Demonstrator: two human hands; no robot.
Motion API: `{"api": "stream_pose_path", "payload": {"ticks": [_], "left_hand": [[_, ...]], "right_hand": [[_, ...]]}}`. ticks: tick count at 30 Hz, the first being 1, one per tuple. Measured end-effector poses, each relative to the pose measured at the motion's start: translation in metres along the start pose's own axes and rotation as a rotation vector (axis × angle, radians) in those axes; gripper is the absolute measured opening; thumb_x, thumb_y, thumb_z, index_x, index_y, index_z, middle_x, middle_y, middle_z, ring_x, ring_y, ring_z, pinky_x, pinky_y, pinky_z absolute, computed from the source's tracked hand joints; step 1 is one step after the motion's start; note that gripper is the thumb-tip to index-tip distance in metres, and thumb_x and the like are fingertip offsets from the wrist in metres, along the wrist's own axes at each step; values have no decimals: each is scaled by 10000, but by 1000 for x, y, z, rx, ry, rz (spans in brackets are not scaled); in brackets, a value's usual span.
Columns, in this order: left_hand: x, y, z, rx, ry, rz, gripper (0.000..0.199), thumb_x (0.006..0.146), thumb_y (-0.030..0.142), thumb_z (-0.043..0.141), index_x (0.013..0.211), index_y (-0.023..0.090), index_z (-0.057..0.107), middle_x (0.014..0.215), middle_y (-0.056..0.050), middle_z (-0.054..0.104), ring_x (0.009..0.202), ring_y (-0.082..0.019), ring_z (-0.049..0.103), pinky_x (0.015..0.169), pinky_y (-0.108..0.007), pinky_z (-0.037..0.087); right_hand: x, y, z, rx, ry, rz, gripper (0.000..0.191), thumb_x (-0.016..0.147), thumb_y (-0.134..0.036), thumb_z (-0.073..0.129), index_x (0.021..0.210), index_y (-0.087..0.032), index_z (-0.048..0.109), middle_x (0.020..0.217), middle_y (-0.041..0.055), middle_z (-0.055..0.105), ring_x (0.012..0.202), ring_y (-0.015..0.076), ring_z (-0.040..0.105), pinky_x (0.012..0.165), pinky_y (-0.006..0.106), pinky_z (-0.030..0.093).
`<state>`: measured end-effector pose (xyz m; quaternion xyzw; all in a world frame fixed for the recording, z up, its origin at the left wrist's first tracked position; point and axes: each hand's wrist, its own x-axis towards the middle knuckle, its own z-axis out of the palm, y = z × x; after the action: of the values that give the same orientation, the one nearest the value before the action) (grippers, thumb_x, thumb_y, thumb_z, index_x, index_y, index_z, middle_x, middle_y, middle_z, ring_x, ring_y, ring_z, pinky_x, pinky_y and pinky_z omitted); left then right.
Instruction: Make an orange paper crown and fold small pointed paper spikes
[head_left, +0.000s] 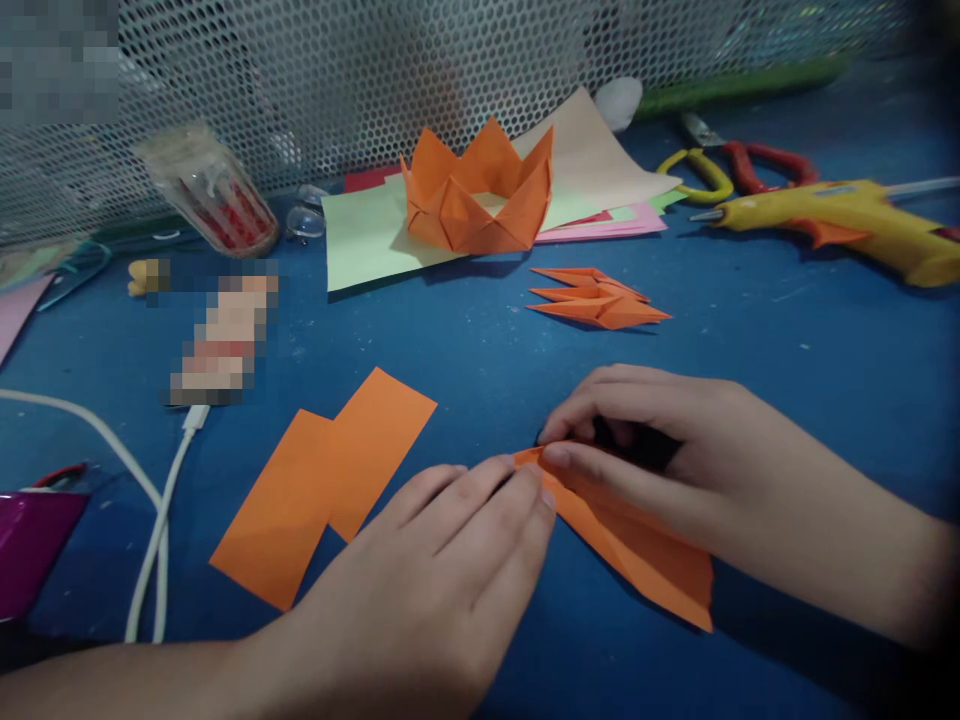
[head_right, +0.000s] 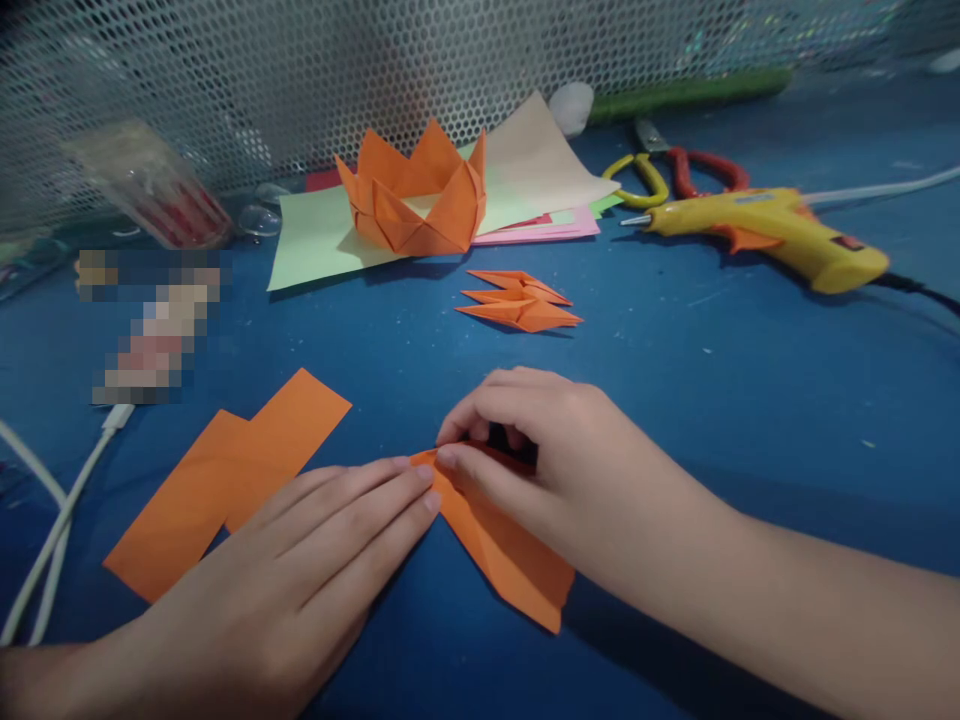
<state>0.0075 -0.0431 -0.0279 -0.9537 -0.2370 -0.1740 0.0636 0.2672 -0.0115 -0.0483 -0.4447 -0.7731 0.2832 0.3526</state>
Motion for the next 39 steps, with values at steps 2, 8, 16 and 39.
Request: {"api": "stream_pose_path", "payload": {"ticks": [2, 8, 16, 39], "left_hand": [[4, -3, -5, -19, -42, 6, 585, 1225, 25, 266, 1383, 113, 822, 1431, -52, 874, 1312, -210, 791, 1097, -333, 578], [5, -5, -11, 0, -85, 30, 642, 1257, 64, 186, 1429, 130, 801, 1524, -28, 832, 1403, -219, 734, 1162, -357, 519], [-1, -3, -11, -12, -121, 38, 632, 1262, 64, 174, 1456, 124, 773, 1541, -35, 819, 1445, -223, 707, 1191, -357, 484], [1, -4, -10, 15, -69, 52, 669, 1250, 40, 175, 1354, 127, 830, 1434, -33, 872, 1297, -206, 811, 1106, -335, 566]], "right_hand": [[2, 0, -3, -29, -28, 2, 272, 1108, -384, 680, 887, -299, 814, 822, 15, 777, 717, 194, 720, 626, 302, 533], [7, -4, -11, -113, -62, -64, 287, 1121, -274, 606, 897, -265, 784, 830, 20, 802, 739, 183, 773, 665, 291, 580], [6, -4, -5, -222, -53, -179, 289, 1131, -162, 547, 928, -244, 735, 862, 38, 790, 766, 188, 779, 679, 294, 598], [-2, -6, 1, -247, 2, -220, 172, 1097, -200, 650, 965, -252, 747, 859, 0, 777, 743, 162, 757, 633, 266, 589]]}}
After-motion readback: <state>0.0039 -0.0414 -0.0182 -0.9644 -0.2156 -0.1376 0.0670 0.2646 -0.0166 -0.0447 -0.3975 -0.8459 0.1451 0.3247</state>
